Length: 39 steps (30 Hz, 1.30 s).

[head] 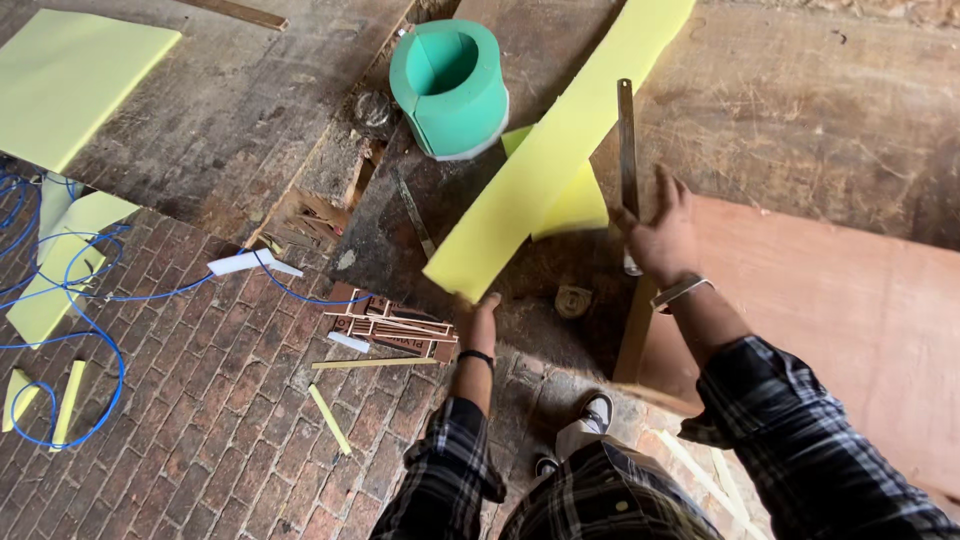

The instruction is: The person measures and marks a white foam sheet and a wooden board using a tape measure, ruler, and pencil. They cut the foam sheet with a utility knife and then measure and mark the wood for cutting.

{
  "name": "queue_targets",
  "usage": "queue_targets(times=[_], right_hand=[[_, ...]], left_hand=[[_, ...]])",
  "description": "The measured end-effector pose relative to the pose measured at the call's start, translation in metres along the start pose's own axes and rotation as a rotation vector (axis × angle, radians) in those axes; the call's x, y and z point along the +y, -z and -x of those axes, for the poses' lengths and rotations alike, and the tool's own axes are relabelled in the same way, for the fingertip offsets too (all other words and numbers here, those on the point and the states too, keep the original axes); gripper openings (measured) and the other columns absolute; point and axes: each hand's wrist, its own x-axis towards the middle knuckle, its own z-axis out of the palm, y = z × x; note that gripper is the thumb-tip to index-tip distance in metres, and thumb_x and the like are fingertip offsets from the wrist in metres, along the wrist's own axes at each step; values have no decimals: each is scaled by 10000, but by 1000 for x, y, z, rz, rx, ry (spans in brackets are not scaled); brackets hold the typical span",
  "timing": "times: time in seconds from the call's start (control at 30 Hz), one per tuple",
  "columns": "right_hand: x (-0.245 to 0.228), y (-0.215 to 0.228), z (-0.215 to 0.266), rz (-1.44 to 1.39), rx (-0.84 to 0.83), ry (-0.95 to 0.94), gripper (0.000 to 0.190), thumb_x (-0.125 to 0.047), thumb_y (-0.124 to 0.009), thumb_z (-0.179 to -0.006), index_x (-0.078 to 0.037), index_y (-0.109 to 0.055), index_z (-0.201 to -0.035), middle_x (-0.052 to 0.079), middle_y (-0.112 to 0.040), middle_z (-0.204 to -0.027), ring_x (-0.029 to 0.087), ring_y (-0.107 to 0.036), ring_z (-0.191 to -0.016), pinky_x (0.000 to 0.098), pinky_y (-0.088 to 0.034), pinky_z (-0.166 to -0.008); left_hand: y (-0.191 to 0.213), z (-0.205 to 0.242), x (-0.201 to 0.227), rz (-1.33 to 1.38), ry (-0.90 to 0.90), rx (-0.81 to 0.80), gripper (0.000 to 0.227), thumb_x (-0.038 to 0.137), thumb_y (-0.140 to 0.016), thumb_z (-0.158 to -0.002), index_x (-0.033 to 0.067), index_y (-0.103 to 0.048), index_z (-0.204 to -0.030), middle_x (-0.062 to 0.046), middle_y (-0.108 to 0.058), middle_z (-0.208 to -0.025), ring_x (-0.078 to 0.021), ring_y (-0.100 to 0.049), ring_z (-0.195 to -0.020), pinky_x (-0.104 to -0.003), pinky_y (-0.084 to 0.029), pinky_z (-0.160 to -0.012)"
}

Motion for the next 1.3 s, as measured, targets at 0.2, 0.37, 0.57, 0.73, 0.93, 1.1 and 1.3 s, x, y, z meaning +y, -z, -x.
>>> queue_targets(times=[0.2, 0.37, 0.57, 0.73, 0.93, 1.1, 1.3], right_hand=[[-2, -85, -20, 740, -890, -240, 471, -298, -717, -913, -61, -658, -1316, 184, -731, -1268, 321, -722, -1107, 424, -586, -942], [23, -133, 21, 908, -955, -304, 885, -305, -959, -700, -86, -480, -1412, 181, -478, -1470, 424, -582, -1254, 503, -547, -991], [5, -158, 10, 783, -842, -520, 800, -289, -937, -713, -73, -510, -1355, 191, -521, -1419, 387, -582, -1256, 497, -532, -1005], [-52, -169, 6, 385, -596, -461, 923, -318, -969, -682, -131, -431, -1408, 131, -659, -1261, 259, -661, -1143, 400, -563, -976], [-61, -184, -12, 176, -467, -244, 389, -173, -725, -856, -121, -683, -1239, 90, -823, -996, 181, -804, -866, 316, -646, -803], [-29, -195, -114, 345, -227, -241, 260, -224, -717, -895, -148, -764, -1139, 83, -778, -1083, 247, -762, -884, 391, -617, -815], [24, -237, -299, 615, -242, -96, 310, -337, -688, -951, -228, -754, -1233, 105, -690, -1282, 315, -659, -1118, 422, -526, -1020]], left_hand=[[66, -65, -19, -625, 278, -183, 520, 326, -709, -993, -121, -539, -1194, -350, -585, -1195, -461, -606, -1088, -580, -489, -915], [52, -71, -17, -437, -104, -34, 379, 172, -669, -864, 36, -626, -1216, -114, -670, -1215, -249, -726, -957, -386, -633, -775], [13, -94, 24, 47, 316, -556, 307, 185, -703, -918, 27, -697, -1182, -99, -728, -1007, -224, -731, -869, -368, -581, -725], [3, -116, 44, 165, 759, -770, 396, 390, -545, -1054, 189, -483, -1389, 30, -628, -1158, -146, -674, -970, -329, -567, -784], [-4, -163, 46, 441, 780, -748, 294, 199, -598, -1016, 25, -582, -1252, -190, -632, -1125, -258, -617, -915, -359, -561, -729], [18, -184, 61, 421, 796, -632, 443, 69, -678, -862, 119, -556, -1284, -158, -674, -1200, -257, -659, -1065, -345, -593, -843], [67, -155, 37, 447, 802, -475, 534, 74, -758, -760, 17, -586, -1263, -150, -687, -1129, -271, -679, -1020, -384, -583, -774]])
